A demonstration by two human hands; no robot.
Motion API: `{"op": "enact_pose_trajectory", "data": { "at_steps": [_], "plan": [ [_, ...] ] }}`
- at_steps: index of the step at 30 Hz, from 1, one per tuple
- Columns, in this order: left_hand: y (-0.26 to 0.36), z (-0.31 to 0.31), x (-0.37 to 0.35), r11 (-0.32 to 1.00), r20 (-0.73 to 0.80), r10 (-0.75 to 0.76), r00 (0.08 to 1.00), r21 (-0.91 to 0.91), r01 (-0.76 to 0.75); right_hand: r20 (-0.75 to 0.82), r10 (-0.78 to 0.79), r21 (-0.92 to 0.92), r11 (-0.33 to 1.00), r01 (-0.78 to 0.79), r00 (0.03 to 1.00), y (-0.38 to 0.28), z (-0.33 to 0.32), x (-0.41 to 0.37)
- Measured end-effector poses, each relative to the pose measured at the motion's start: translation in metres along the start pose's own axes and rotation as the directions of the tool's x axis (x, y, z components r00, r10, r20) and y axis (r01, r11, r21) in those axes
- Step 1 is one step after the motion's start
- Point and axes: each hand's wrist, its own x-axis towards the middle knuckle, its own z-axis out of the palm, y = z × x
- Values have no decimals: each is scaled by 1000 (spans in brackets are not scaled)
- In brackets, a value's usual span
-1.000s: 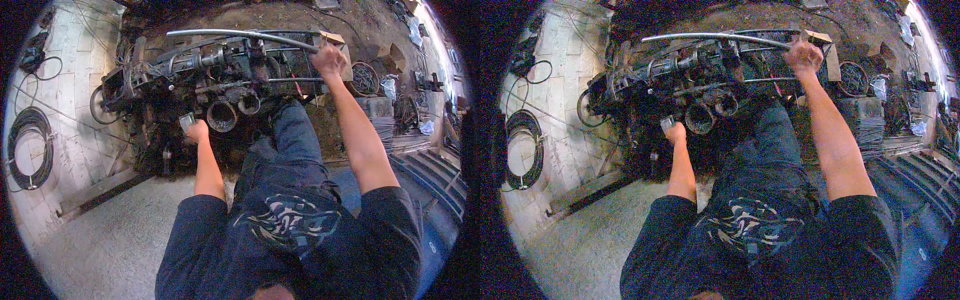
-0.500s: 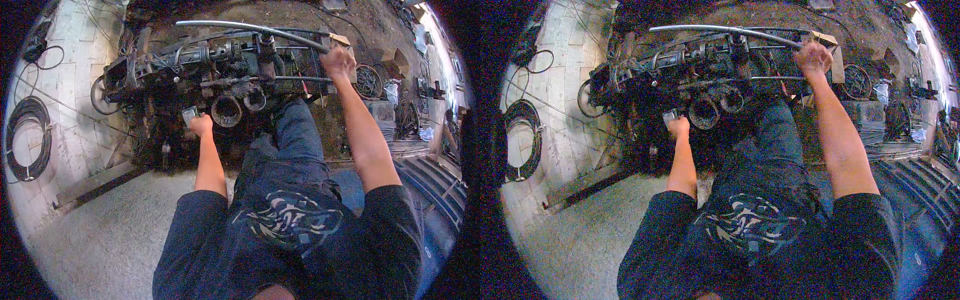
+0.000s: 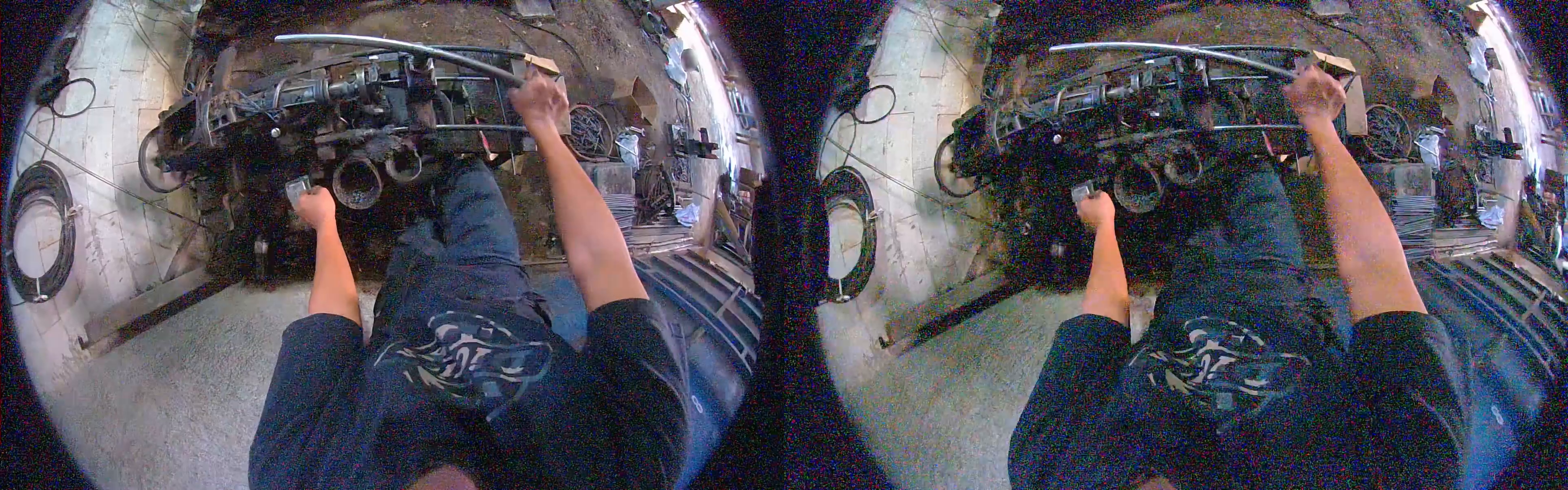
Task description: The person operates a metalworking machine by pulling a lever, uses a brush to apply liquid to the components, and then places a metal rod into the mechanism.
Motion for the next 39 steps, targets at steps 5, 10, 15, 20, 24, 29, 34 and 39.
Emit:
{"op": "enact_pose_trajectory", "data": {
  "at_steps": [5,10,15,20,24,29,34,39],
  "plan": [
    [-14,-5,-1,952,-96,223,970,-191,-238,39,-2,37,999,1,999,-3,-2,1],
    [-59,17,5,802,-102,465,880,-373,-467,36,-80,-16,997,80,996,1,8,5],
    [-48,19,3,894,-184,394,900,-149,-422,50,-15,-8,1000,16,999,-1,9,3],
    [-36,15,7,950,-123,309,943,-12,-313,57,6,26,1000,-8,998,-9,-14,-6],
    [-13,-11,-10,975,6,221,975,-27,-221,-29,-42,39,998,43,999,3,21,3],
    [-37,16,2,946,-129,324,937,24,-324,-15,-52,56,997,53,999,6,29,8],
    [-25,6,-3,947,-130,322,938,29,-321,-67,-58,115,991,65,996,1,22,7],
    [-20,2,-6,972,-54,229,972,63,-226,51,-18,48,999,16,999,-3,-4,-2]
  ]
}}
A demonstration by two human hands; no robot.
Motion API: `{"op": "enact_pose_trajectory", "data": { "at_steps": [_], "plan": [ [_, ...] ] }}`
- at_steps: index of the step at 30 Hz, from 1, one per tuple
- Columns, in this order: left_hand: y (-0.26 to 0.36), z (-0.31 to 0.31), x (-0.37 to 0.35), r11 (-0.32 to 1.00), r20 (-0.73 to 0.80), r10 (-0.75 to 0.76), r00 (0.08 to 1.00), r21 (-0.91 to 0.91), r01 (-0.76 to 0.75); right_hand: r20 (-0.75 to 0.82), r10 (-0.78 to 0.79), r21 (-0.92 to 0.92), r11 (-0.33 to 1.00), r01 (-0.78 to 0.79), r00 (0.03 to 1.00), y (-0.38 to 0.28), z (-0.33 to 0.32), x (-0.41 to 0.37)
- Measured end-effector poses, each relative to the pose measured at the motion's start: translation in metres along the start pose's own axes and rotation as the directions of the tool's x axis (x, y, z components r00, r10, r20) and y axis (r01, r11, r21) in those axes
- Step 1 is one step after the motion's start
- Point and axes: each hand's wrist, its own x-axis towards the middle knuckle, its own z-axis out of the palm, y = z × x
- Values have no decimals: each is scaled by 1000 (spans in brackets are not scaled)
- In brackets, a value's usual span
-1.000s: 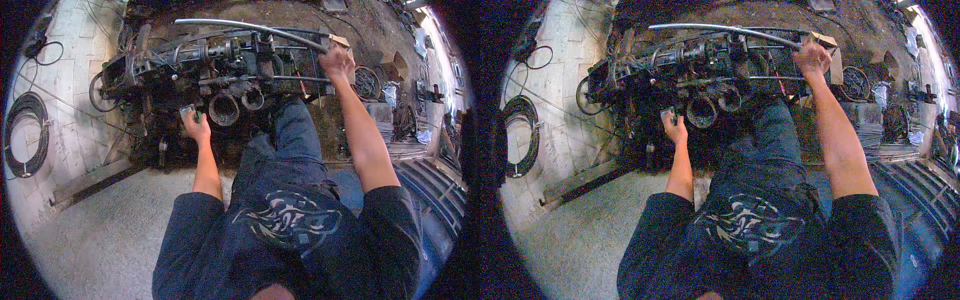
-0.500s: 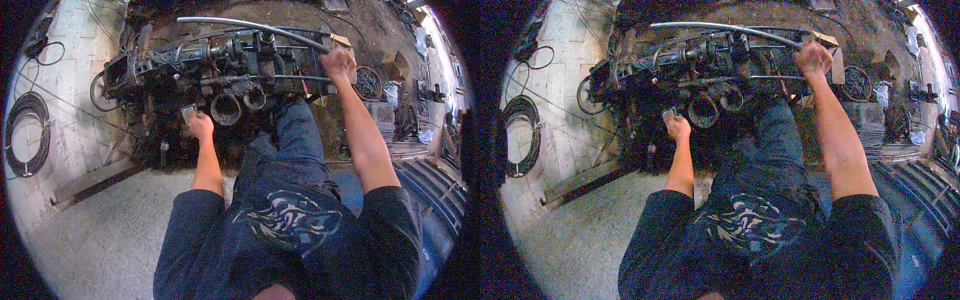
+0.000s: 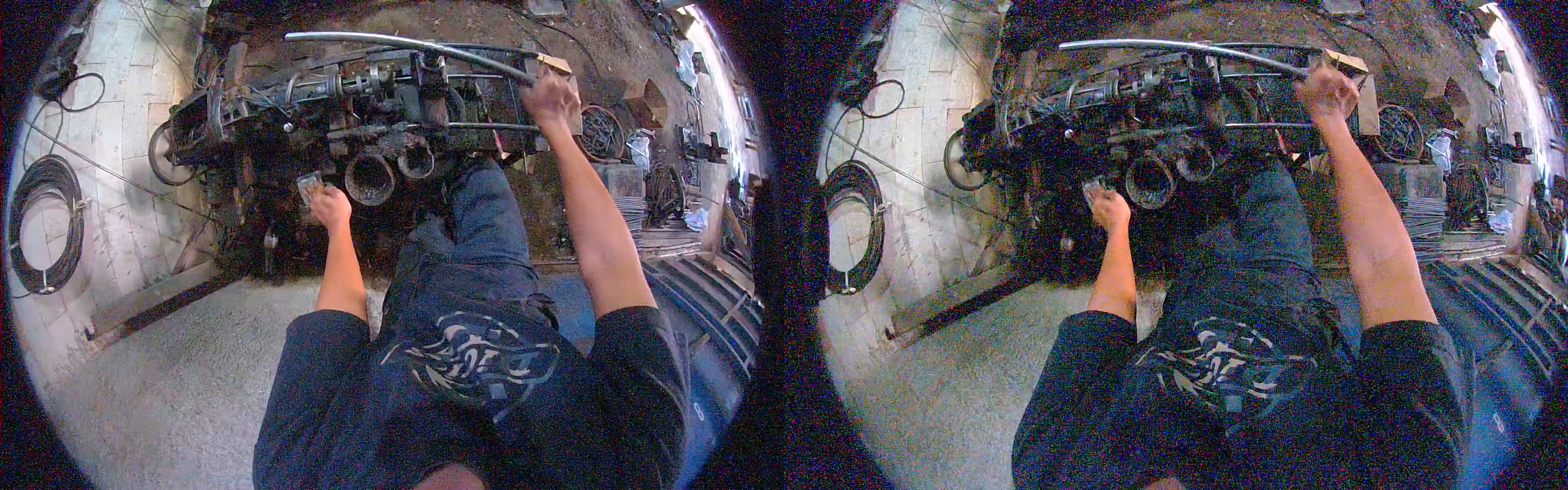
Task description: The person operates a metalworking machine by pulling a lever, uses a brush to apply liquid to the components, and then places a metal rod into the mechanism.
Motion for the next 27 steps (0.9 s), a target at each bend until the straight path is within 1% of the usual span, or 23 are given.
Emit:
{"op": "enact_pose_trajectory", "data": {
  "at_steps": [2,4,5,7,11,13,14,16,17,19,20,21,22,23,25,27],
  "plan": [
    [-3,5,0,1000,-10,10,1000,-14,-10,1,-2,16,1000,2,1000,-4,-6,-1],
    [-7,7,-1,997,-78,70,994,-20,-72,-37,16,-53,998,-18,999,-9,-8,-2],
    [-8,9,-1,997,-78,67,995,-21,-69,-36,12,-53,998,-14,999,-9,-9,-1],
    [-7,2,-2,997,-15,71,997,-16,-71,-103,-82,-41,996,78,991,-7,-7,-4],
    [-18,12,3,999,1,43,999,12,-43,-45,-27,-40,999,25,999,10,33,11],
    [-23,15,6,992,30,111,993,62,-113,-92,-62,0,998,62,994,12,38,13],
    [-24,18,6,992,29,112,993,61,-114,-93,-61,0,998,61,994,14,39,14],
    [-16,13,3,993,-51,114,992,-23,-115,-101,-93,-35,995,90,991,7,24,11],
    [-12,9,2,993,-53,117,992,-24,-118,-103,-91,-35,996,87,991,3,16,8],
    [-7,3,0,995,-22,97,995,19,-96,-57,-25,-65,998,21,998,-6,0,1],
    [-10,6,0,995,-22,99,995,18,-98,-58,-23,-65,998,19,998,-2,10,3],
    [-15,13,1,994,-76,112,991,18,-110,-76,-7,-42,999,4,997,5,27,8],
    [-14,14,1,992,-130,125,984,18,-123,-96,9,-19,1000,-11,995,6,29,10],
    [-13,14,2,992,-132,126,983,14,-125,-100,10,-20,1000,-12,995,9,31,11],
    [-7,3,1,1000,29,17,999,15,-17,-77,-3,-30,1000,1,997,5,23,6],
    [-6,1,0,999,25,33,999,6,-33,-81,-11,-42,999,7,997,5,25,7]
  ]
}}
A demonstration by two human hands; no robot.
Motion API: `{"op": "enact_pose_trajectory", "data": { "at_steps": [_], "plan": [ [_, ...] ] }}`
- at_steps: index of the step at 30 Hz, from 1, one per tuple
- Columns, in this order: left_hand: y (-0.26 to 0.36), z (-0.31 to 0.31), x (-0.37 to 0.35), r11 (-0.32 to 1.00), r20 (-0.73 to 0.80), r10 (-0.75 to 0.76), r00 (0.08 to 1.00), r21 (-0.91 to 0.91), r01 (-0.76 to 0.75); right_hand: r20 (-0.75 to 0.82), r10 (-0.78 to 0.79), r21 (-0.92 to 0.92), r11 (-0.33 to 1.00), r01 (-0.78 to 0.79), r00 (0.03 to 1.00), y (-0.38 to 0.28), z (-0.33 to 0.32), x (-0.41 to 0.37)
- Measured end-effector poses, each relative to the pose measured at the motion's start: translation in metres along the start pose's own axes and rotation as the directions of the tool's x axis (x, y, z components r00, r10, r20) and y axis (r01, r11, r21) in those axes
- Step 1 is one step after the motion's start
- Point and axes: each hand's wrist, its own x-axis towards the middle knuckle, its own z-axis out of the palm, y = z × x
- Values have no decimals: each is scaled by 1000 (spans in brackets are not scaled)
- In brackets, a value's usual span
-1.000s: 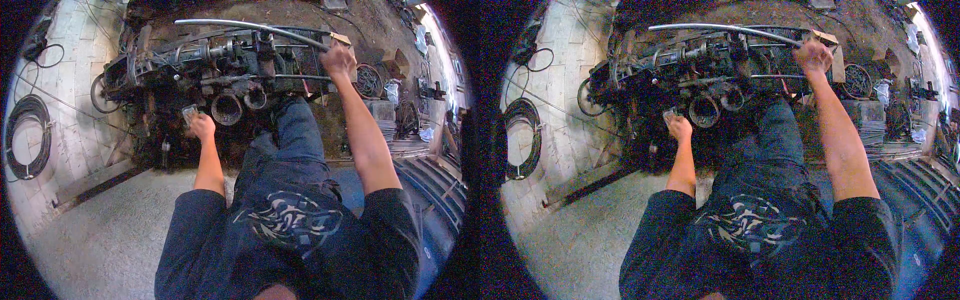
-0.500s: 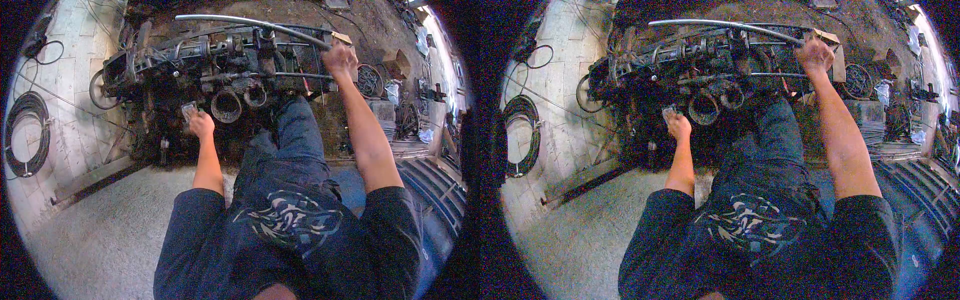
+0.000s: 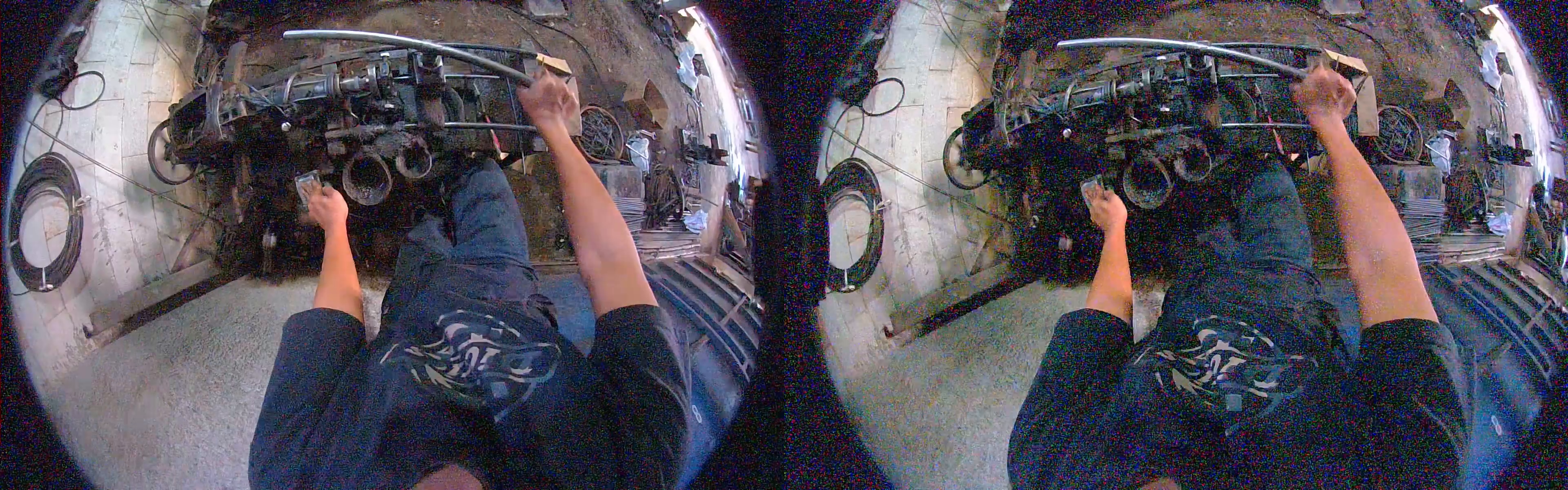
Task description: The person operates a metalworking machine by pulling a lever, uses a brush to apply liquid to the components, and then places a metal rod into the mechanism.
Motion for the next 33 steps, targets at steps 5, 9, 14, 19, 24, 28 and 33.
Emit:
{"op": "enact_pose_trajectory", "data": {
  "at_steps": [5,9,14,19,24,28,33],
  "plan": [
    [-8,10,-1,997,-107,83,991,7,-83,-60,-77,30,996,79,995,3,2,-1],
    [2,0,0,999,-17,20,1000,-35,-21,-66,-27,21,999,29,997,3,9,3],
    [-4,6,2,999,27,-18,999,-47,19,-72,-74,48,996,78,995,5,8,1],
    [-1,-16,-8,982,-104,188,977,42,-185,28,-26,119,993,22,999,-5,-13,-3],
    [2,-23,-16,1000,34,-23,999,-2,23,70,42,73,996,-47,997,-3,-7,-2],
    [8,-22,-10,992,66,-118,991,62,114,155,71,13,997,-74,985,-10,-23,-2],
    [11,-23,-9,985,143,-163,976,73,154,170,95,-16,995,-94,981,-16,-36,-5]
  ]
}}
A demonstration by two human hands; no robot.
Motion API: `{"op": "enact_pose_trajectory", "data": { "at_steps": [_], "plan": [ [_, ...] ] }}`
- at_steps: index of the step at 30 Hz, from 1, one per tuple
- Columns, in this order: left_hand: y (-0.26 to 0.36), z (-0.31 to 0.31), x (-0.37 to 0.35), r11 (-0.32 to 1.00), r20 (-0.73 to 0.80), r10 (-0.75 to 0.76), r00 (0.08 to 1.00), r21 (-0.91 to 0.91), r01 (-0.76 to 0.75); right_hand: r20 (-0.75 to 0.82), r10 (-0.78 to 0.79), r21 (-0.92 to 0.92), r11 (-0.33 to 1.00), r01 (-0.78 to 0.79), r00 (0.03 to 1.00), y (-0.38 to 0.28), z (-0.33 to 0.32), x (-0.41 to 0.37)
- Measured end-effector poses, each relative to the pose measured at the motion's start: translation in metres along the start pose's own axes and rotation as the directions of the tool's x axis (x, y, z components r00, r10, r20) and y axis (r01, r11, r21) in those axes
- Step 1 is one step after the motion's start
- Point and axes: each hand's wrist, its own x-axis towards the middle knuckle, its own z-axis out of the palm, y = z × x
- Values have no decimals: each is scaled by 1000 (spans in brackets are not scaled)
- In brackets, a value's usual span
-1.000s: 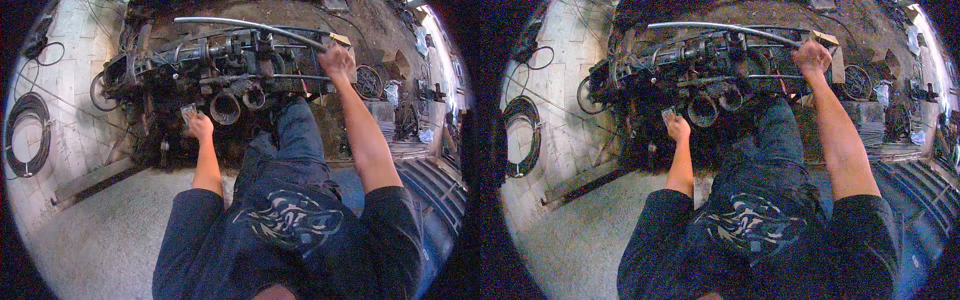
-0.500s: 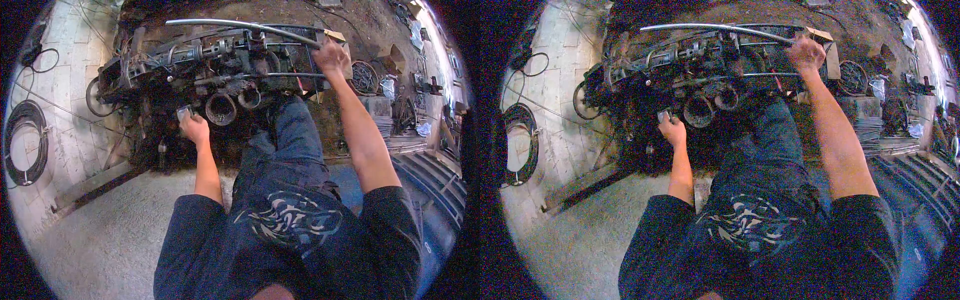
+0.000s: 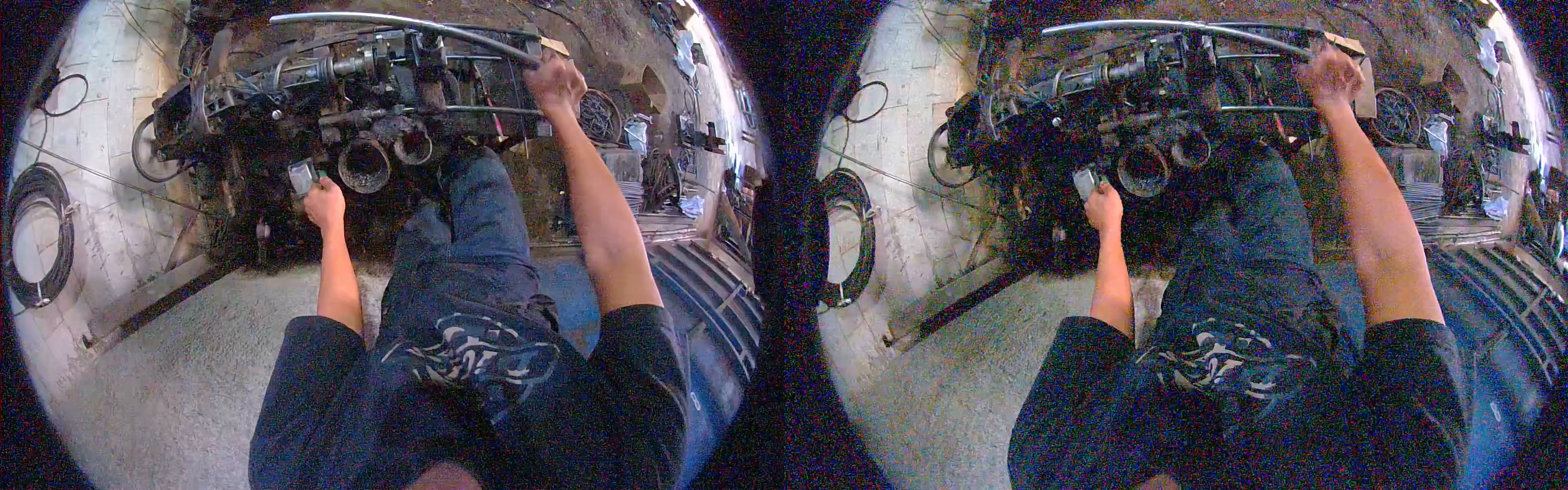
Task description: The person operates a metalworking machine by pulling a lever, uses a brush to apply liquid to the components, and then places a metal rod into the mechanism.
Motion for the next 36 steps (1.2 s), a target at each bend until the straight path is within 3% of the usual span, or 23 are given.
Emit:
{"op": "enact_pose_trajectory", "data": {
  "at_steps": [3,8,11,14,15,16,17,18,19,21,24,25,26,27,28,29,30,31,32,33,35,36],
  "plan": [
    [1,1,1,1000,-60,-2,998,-4,2,-13,-3,-13,1000,2,1000,0,2,3],
    [-6,7,8,1000,15,3,1000,-17,-3,-85,-7,15,1000,8,996,3,16,3],
    [-7,6,2,998,54,-6,999,-60,10,-27,-2,-12,1000,2,1000,2,10,1],
    [-34,36,-13,995,84,34,996,-98,-25,-67,-26,9,1000,27,997,0,7,0],
    [-47,49,-16,1000,211,-21,977,-9,24,-78,-36,36,999,39,996,-1,8,0],
    [-90,99,-4,971,330,-208,921,184,153,-84,-38,29,999,41,996,-5,6,-1],
    [-117,111,0,832,762,-408,503,83,549,-78,-82,-11,997,81,994,-9,0,-6],
    [-116,100,-10,838,765,-405,500,92,537,-77,-124,-60,991,119,989,-6,-8,-9],
    [-110,88,-25,842,773,-399,494,96,531,-68,-71,44,996,74,995,8,12,1],
    [-168,169,5,984,669,-149,728,176,41,-454,-107,283,924,258,884,20,17,-13],
    [-162,128,-16,997,609,-13,793,69,-37,-255,312,475,865,-162,915,41,51,-81],
    [-113,65,-38,987,674,-84,734,-43,152,38,462,592,704,-393,886,53,71,-106],
    [-126,73,-37,960,665,-136,735,-96,264,319,537,503,602,-620,781,63,99,-124],
    [-143,89,-36,917,660,-188,727,-146,370,412,389,244,824,-511,824,90,155,-141],
    [-165,104,-32,916,647,-186,740,-158,368,448,268,382,805,-454,853,87,147,-152],
    [-189,115,-26,988,622,22,783,-133,77,463,135,516,762,-391,876,83,142,-154],
    [-199,119,-20,972,605,224,764,-84,-218,461,117,533,756,-380,880,79,146,-138],
    [-185,105,-24,975,594,211,776,-70,-212,495,85,531,758,-379,864,79,159,-123],
    [-175,91,-36,979,613,50,788,-186,82,536,52,527,759,-382,843,80,173,-112],
    [-161,74,-47,883,647,-101,756,-291,367,368,109,528,793,-304,923,87,211,-106],
    [-148,59,-51,879,647,-150,747,-259,400,487,38,536,776,-333,873,103,227,-110],
    [-150,58,-48,868,665,-144,733,-270,416,377,-24,603,765,-226,926,110,227,-130]
  ]
}}
